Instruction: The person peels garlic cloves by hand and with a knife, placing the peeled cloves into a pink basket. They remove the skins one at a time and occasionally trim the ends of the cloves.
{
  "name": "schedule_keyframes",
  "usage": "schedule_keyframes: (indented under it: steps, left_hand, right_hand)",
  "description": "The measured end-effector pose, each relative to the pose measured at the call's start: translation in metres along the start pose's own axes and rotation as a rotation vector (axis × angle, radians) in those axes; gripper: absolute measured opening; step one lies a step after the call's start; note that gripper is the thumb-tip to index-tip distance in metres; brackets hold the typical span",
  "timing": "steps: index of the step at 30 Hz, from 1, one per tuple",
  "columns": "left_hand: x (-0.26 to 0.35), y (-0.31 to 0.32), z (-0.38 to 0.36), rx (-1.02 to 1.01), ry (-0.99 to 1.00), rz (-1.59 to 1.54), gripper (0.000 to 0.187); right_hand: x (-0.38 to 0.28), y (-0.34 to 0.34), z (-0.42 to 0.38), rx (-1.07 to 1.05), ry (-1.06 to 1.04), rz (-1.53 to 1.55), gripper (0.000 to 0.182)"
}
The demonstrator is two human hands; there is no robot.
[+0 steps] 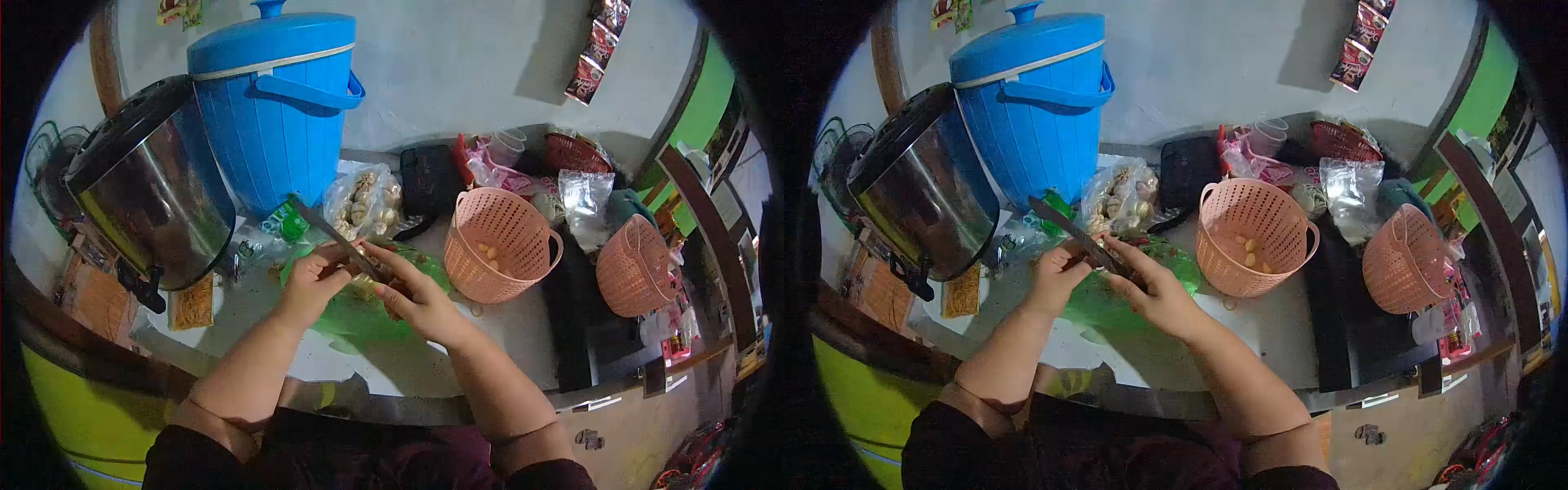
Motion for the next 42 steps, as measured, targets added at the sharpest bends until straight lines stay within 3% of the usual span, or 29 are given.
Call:
schedule_keyframes:
  steps: [5,7,10,24,26,29,37,40,42]
  left_hand:
    - [-0.005,-0.002,0.001,0.017,0.039,0.086,0.035]
    - [-0.006,-0.003,0.002,0.029,0.025,0.107,0.032]
    - [-0.006,-0.003,0.002,0.044,0.005,0.121,0.029]
    - [-0.007,-0.003,0.003,0.026,0.035,0.08,0.028]
    - [-0.014,-0.008,0.004,0.025,0.014,0.145,0.026]
    - [-0.008,-0.001,0.004,0.054,0.026,0.116,0.026]
    - [-0.003,0.0,0.002,0.073,0.04,0.123,0.03]
    - [-0.009,-0.006,0.004,0.077,0.038,0.199,0.026]
    - [-0.012,-0.006,0.004,0.084,0.034,0.202,0.022]
  right_hand:
    - [0.004,-0.001,0.0,0.008,-0.109,-0.177,0.05]
    - [0.0,-0.002,0.001,0.008,-0.02,-0.106,0.05]
    - [0.004,-0.003,-0.002,0.101,0.146,0.323,0.05]
    - [0.007,-0.002,0.001,0.01,-0.086,-0.187,0.05]
    - [-0.002,-0.003,0.0,0.018,0.117,0.055,0.047]
    - [0.002,-0.005,-0.003,0.131,0.203,0.45,0.046]
    - [0.001,-0.005,-0.003,0.001,0.175,0.163,0.05]
    - [-0.005,-0.004,0.0,-0.015,-0.007,-0.164,0.05]
    - [0.005,-0.003,0.001,-0.004,-0.245,-0.489,0.049]
Point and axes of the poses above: each hand's wrist, its own z-axis towards the middle knuckle, its own y-axis out of the palm, x = y × z, the point moved 1 cm from there along z, towards the middle knuckle, and after that the axes turned 15 degrees about -y, right-handed, at the moved point
